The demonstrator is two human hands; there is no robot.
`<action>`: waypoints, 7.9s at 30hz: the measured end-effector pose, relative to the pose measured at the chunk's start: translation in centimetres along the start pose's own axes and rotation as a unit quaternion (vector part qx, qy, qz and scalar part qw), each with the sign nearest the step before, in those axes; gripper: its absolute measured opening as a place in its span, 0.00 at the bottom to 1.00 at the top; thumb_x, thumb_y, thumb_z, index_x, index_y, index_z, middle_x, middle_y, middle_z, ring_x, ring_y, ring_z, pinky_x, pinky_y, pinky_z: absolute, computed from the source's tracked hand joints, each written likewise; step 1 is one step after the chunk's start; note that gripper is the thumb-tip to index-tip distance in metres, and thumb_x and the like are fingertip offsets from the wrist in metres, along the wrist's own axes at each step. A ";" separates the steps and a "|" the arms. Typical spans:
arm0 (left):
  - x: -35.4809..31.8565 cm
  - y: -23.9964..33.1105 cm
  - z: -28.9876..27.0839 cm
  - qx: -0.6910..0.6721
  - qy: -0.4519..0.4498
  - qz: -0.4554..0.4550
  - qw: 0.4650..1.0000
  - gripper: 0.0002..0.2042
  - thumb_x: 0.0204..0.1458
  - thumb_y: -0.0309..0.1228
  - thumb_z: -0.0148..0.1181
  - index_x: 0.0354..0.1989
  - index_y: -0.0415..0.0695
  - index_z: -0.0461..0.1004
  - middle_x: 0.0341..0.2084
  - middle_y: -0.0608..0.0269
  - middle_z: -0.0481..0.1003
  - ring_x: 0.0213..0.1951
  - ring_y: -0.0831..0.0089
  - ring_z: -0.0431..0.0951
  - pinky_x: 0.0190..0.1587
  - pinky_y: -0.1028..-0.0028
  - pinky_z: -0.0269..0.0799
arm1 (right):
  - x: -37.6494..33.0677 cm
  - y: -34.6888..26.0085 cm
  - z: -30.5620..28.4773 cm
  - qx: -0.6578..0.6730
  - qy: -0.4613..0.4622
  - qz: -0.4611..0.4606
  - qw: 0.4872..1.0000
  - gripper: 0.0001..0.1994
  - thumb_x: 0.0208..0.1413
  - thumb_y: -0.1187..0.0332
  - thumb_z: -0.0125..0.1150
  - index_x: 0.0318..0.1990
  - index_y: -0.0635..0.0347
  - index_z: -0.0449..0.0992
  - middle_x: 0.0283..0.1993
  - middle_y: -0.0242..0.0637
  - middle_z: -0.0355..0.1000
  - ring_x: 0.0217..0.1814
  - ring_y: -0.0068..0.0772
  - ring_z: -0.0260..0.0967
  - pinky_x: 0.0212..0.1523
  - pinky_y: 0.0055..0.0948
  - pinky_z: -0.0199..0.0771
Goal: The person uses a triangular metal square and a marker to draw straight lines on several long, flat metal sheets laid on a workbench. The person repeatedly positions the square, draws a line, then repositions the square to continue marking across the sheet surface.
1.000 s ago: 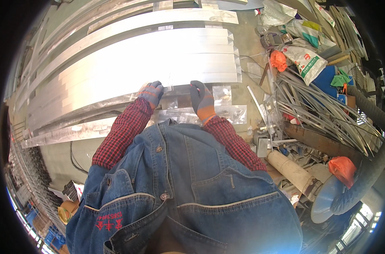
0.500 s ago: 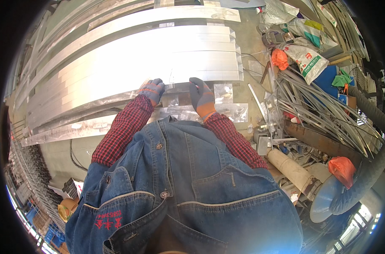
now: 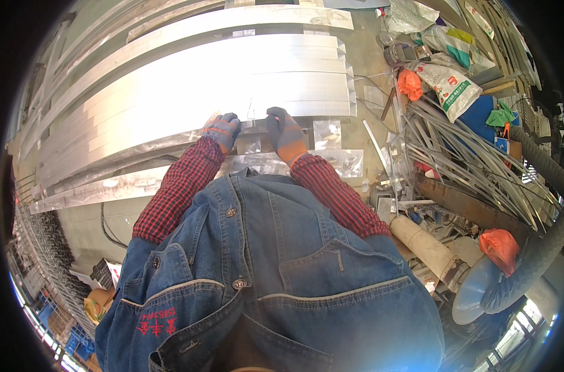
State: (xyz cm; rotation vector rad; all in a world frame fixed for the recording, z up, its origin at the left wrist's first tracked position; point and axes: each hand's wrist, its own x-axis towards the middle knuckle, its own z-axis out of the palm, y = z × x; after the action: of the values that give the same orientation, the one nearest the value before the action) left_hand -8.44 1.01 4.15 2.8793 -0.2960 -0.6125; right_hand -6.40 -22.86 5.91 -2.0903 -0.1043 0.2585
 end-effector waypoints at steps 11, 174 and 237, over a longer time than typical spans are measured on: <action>-0.2 0.3 -1.0 -0.021 -0.008 0.008 1.000 0.14 0.62 0.27 0.60 0.56 0.46 0.79 0.62 0.57 0.75 0.65 0.54 0.76 0.67 0.58 0.74 | 4.2 0.4 2.9 -0.033 0.020 -0.067 0.997 0.17 0.73 0.57 0.59 0.62 0.54 0.80 0.54 0.50 0.83 0.55 0.51 0.82 0.58 0.44 0.80; -2.9 -6.7 1.6 -0.093 0.039 -0.011 0.995 0.15 0.65 0.25 0.59 0.60 0.42 0.76 0.63 0.51 0.74 0.63 0.48 0.77 0.65 0.56 0.76 | 7.8 -0.6 9.4 -0.149 -0.079 -0.125 0.978 0.19 0.74 0.59 0.53 0.66 0.50 0.78 0.54 0.53 0.82 0.56 0.59 0.80 0.59 0.50 0.80; -2.2 -7.8 -3.8 0.016 -0.045 0.167 0.985 0.16 0.63 0.26 0.55 0.59 0.47 0.78 0.57 0.54 0.74 0.58 0.54 0.80 0.62 0.61 0.79 | 4.6 -4.1 11.0 -0.151 0.041 -0.040 0.987 0.16 0.73 0.63 0.55 0.62 0.49 0.81 0.58 0.52 0.81 0.59 0.59 0.79 0.60 0.49 0.80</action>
State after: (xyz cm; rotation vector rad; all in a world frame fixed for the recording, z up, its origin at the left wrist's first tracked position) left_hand -7.61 9.53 6.68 2.7417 -0.7896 -0.6773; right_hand -4.26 -10.67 3.44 -2.3880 -0.1867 0.1128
